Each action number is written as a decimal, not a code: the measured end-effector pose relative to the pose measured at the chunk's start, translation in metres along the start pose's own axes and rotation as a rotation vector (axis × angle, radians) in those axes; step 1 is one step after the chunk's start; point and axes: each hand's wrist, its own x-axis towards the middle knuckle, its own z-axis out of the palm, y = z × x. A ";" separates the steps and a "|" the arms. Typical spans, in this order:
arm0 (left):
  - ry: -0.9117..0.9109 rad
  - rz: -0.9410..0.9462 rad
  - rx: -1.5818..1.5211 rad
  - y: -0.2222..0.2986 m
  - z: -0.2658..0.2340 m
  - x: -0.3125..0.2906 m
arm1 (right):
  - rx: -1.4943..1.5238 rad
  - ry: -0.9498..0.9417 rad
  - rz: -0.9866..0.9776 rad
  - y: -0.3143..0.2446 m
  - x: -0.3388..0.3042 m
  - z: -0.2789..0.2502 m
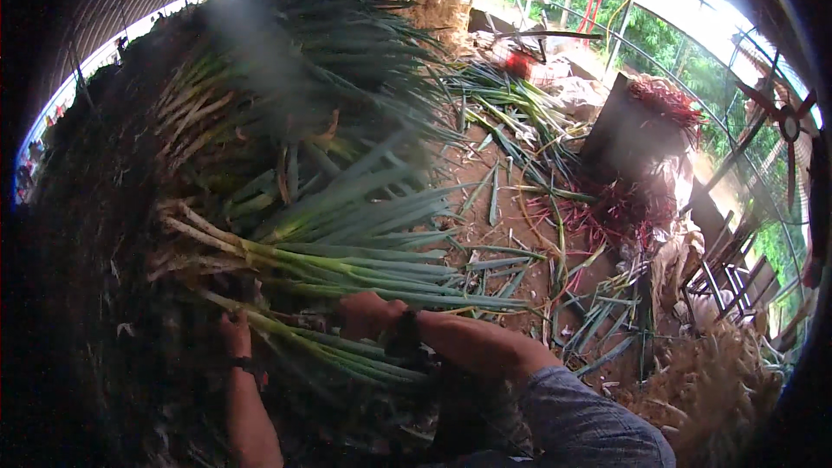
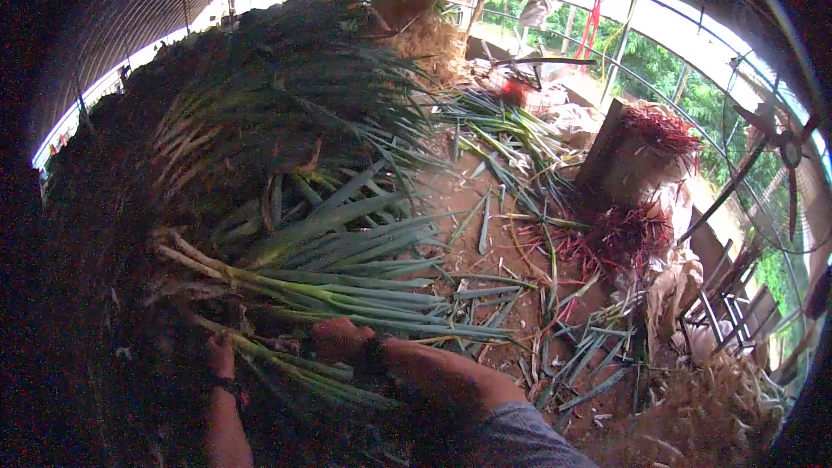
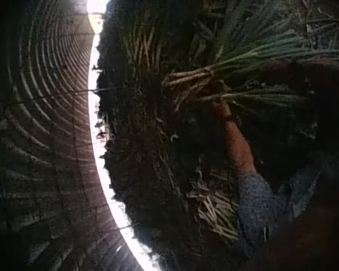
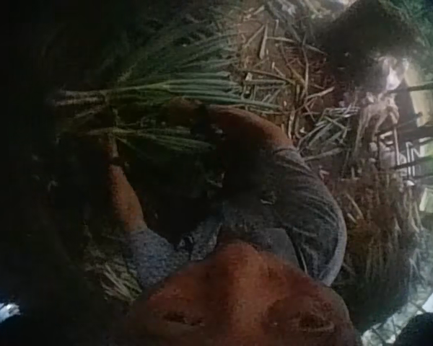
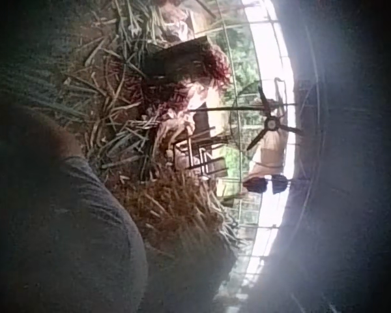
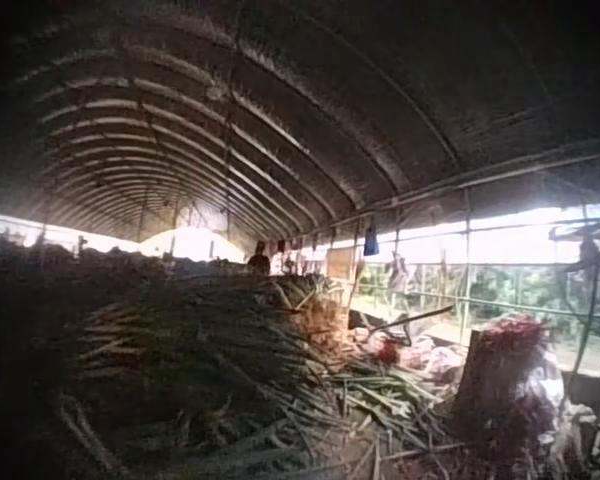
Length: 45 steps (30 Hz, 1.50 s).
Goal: Cleaning and trimming scallions in an agricultural processing setting.
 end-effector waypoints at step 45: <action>-0.283 0.144 -1.004 0.093 -0.062 -0.035 | -0.080 0.546 -0.428 -0.047 0.006 -0.006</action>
